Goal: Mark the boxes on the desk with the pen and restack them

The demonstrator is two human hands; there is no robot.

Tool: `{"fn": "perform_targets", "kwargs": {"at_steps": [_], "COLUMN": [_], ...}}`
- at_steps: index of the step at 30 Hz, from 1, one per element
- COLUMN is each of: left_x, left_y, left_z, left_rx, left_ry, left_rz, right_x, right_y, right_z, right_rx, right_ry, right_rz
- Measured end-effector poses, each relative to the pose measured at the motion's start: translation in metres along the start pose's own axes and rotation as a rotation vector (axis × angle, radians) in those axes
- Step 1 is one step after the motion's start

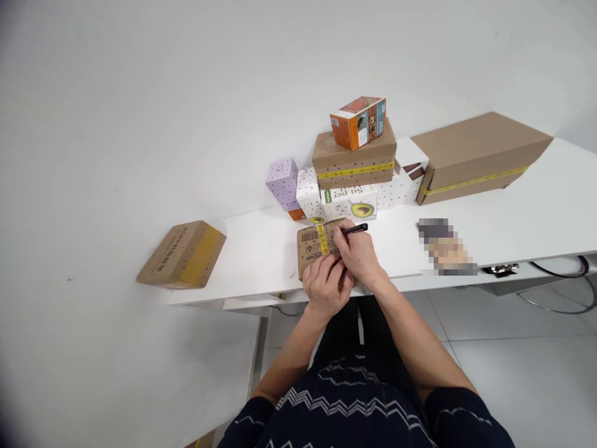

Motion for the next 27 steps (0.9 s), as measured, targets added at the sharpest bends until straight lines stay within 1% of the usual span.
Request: {"fn": "perform_targets", "kwargs": {"at_steps": [7,10,12,14,16,18,19,21,22,23,25,27], "left_x": [0.001,0.001,0.0,0.0,0.001,0.002,0.002,0.002,0.002,0.002,0.001,0.001], "left_y": [0.0,0.0,0.0,0.0,0.0,-0.001,-0.001,-0.002,-0.002,-0.002,-0.002,-0.002], "left_z": [-0.001,-0.001,-0.001,-0.001,-0.001,-0.001,-0.001,-0.001,-0.001,-0.001,-0.001,-0.001], "left_rx": [0.002,0.002,0.002,0.004,0.008,0.01,0.011,0.013,0.013,0.013,0.01,0.01], "left_ry": [-0.008,-0.003,0.0,-0.003,-0.007,-0.007,-0.008,-0.01,-0.012,-0.013,-0.007,0.003], "left_rz": [-0.001,-0.001,0.002,0.005,0.005,0.004,0.002,0.0,-0.002,-0.005,-0.005,0.0], "right_x": [-0.001,-0.001,0.0,0.003,0.006,0.009,0.011,0.015,0.016,0.018,0.021,0.026], "right_y": [0.0,0.001,0.001,0.002,0.006,0.017,0.024,0.043,0.053,0.062,0.082,0.098], "right_z": [0.001,0.0,0.0,0.0,0.002,0.006,0.009,0.018,0.022,0.025,0.025,0.022], "right_rx": [0.028,0.012,-0.023,-0.103,-0.22,-0.301,-0.294,-0.15,-0.015,0.148,0.488,0.752], "right_ry": [-0.002,-0.014,0.002,0.067,0.165,0.27,0.321,0.393,0.39,0.349,0.161,-0.022], "right_rz": [0.011,0.014,0.002,-0.017,-0.032,-0.03,-0.026,-0.004,0.006,0.014,-0.015,-0.089]}}
Point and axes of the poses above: each hand's wrist, its own x-axis away from the middle knuckle, its own z-axis out of the back of the hand, y = z × x, the point moved 3 cm from there along -x, towards the middle knuckle
